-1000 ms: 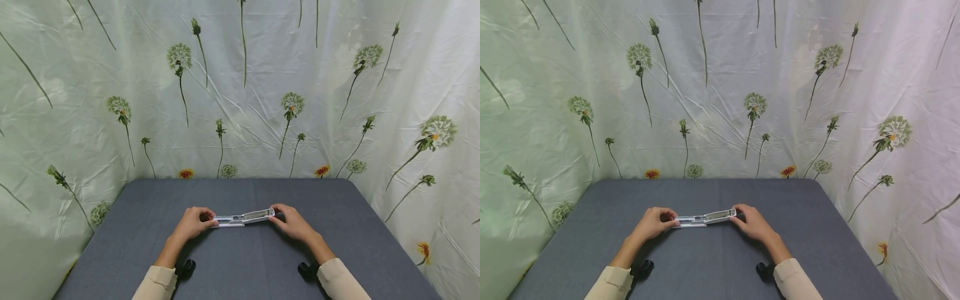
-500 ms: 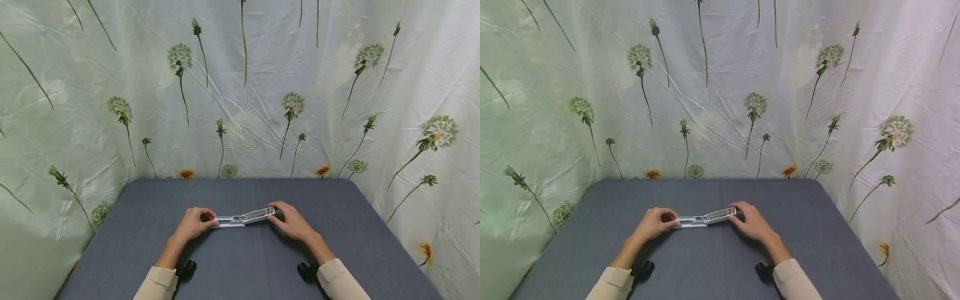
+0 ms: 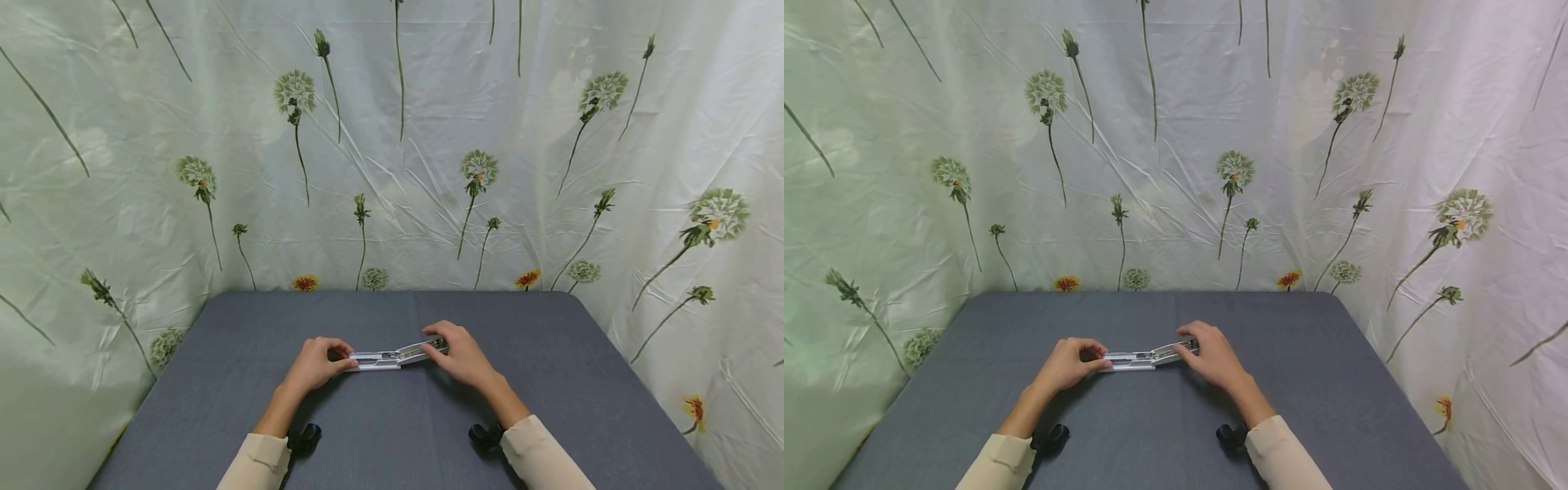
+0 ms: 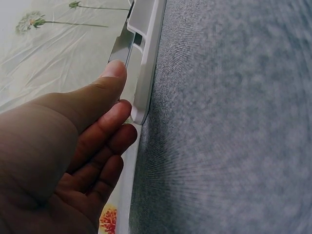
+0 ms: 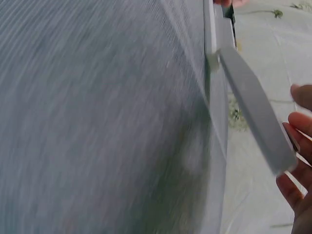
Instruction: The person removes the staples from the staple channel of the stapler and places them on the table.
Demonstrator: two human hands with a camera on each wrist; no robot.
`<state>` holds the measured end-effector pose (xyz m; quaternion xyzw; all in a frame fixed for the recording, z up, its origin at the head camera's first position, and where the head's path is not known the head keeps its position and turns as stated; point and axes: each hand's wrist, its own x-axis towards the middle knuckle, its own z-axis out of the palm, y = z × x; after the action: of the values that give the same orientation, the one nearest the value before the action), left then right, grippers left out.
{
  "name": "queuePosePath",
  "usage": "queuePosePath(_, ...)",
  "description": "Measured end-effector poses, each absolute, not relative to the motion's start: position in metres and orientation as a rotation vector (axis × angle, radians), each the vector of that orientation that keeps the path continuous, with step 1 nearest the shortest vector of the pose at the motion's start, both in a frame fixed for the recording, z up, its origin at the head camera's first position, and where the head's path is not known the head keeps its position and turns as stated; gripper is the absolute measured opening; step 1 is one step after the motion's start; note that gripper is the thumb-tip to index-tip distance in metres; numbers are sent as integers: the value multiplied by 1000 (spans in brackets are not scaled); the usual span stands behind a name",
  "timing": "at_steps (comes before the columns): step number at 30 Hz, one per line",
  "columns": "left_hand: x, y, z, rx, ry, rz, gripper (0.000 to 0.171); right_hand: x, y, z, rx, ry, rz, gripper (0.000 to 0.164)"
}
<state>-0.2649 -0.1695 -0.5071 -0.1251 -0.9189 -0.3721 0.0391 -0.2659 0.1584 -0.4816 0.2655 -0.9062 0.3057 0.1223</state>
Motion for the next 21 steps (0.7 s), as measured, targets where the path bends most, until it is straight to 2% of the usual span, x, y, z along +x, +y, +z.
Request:
queuePosePath(9, -266, -170, -509, -364, -2810, -1138, 15, -266, 123, -483, 785, -2619, 873, 22)
queuePosePath(21, -266, -169, -509, -363, -2796, -1139, 14, -262, 77, -493, 848, -2643, 601, 9)
